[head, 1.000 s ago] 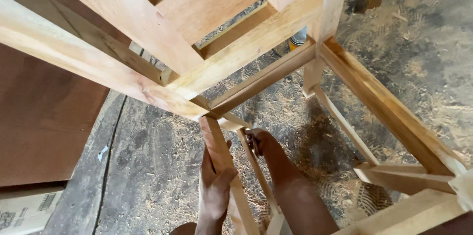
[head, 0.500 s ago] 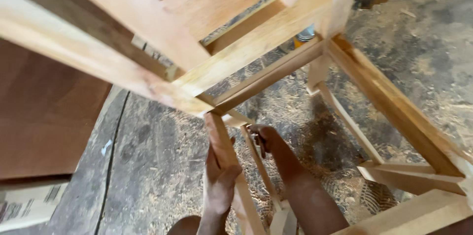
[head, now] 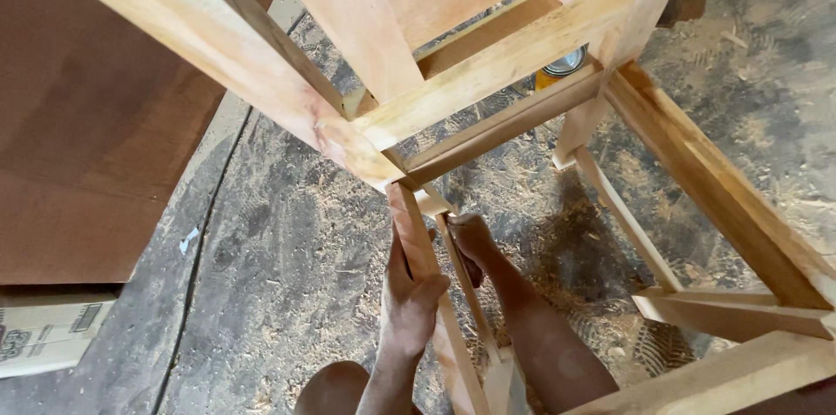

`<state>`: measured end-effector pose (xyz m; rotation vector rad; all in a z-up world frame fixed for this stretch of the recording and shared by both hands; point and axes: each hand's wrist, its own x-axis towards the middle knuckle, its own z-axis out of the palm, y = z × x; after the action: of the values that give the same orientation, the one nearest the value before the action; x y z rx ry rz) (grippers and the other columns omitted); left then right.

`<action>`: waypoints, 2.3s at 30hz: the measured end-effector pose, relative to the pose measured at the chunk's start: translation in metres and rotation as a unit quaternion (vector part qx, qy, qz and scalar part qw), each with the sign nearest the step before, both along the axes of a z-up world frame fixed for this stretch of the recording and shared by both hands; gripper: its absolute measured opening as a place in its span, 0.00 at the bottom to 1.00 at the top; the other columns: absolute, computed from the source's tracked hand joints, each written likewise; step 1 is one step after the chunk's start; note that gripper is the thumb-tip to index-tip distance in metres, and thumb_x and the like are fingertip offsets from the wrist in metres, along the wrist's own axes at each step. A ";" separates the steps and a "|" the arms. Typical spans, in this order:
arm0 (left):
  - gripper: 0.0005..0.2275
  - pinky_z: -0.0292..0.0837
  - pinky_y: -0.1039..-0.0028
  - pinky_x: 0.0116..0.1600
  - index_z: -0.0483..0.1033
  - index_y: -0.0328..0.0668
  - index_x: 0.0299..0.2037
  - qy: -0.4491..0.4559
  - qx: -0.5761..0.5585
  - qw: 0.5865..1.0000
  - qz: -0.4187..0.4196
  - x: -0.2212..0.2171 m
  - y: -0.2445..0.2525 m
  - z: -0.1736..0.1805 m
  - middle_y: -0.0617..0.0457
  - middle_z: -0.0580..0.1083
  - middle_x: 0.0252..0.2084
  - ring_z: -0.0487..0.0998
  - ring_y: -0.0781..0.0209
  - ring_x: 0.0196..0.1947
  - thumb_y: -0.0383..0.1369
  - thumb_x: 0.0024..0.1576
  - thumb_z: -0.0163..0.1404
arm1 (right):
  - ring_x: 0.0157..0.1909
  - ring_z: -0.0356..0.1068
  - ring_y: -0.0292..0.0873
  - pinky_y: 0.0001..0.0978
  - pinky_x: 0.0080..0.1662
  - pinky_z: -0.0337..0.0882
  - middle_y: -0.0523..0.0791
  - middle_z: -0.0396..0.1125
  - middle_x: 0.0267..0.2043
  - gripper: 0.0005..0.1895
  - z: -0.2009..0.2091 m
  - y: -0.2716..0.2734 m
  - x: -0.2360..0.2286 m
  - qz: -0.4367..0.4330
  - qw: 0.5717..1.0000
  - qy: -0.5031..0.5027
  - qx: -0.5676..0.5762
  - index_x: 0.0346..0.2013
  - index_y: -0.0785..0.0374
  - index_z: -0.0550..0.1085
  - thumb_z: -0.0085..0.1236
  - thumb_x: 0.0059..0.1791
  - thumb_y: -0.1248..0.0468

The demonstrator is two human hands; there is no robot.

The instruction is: The person assembles a wooden chair by fitting various frame components together and using a small tool to join the pieces.

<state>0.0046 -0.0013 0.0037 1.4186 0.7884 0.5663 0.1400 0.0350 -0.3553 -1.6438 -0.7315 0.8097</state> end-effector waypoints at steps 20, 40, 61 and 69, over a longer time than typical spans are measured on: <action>0.45 0.82 0.74 0.31 0.39 0.42 0.76 0.093 0.070 0.990 -0.078 -0.006 0.089 0.008 0.32 0.61 0.69 0.82 0.58 0.36 0.19 0.48 0.51 | 0.29 0.73 0.46 0.36 0.32 0.67 0.49 0.74 0.27 0.10 0.088 -0.225 0.011 -0.030 0.916 0.344 -0.203 0.33 0.61 0.80 0.52 0.52 0.63; 0.09 0.78 0.64 0.29 0.75 0.36 0.51 0.358 0.332 0.703 -0.517 -0.026 -0.100 0.038 0.48 0.71 0.26 0.77 0.55 0.24 0.32 0.68 0.46 | 0.21 0.57 0.37 0.28 0.24 0.60 0.46 0.61 0.21 0.13 0.448 -0.320 0.079 -0.174 0.975 0.105 0.087 0.33 0.73 0.76 0.54 0.54 0.63; 0.07 0.79 0.61 0.55 0.79 0.32 0.43 0.090 0.187 0.940 -0.272 0.177 -0.019 0.003 0.42 0.80 0.47 0.81 0.52 0.51 0.29 0.59 0.54 | 0.32 0.74 0.41 0.30 0.31 0.79 0.48 0.72 0.36 0.14 0.370 -0.210 0.137 -0.149 0.968 -0.035 0.198 0.51 0.66 0.72 0.47 0.55 0.61; 0.09 0.78 0.65 0.47 0.77 0.36 0.47 0.077 0.193 0.969 -0.133 0.217 -0.011 -0.005 0.41 0.80 0.40 0.82 0.50 0.39 0.25 0.56 0.55 | 0.60 0.67 0.61 0.43 0.44 0.82 0.62 0.56 0.62 0.29 0.322 -0.202 0.137 -0.078 0.890 -0.449 0.023 0.65 0.64 0.59 0.54 0.54 0.54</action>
<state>0.2215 -0.0120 -0.0016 1.9130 0.6132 0.4158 0.2773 -0.1668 -0.0337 -1.9881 -1.2078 -0.1471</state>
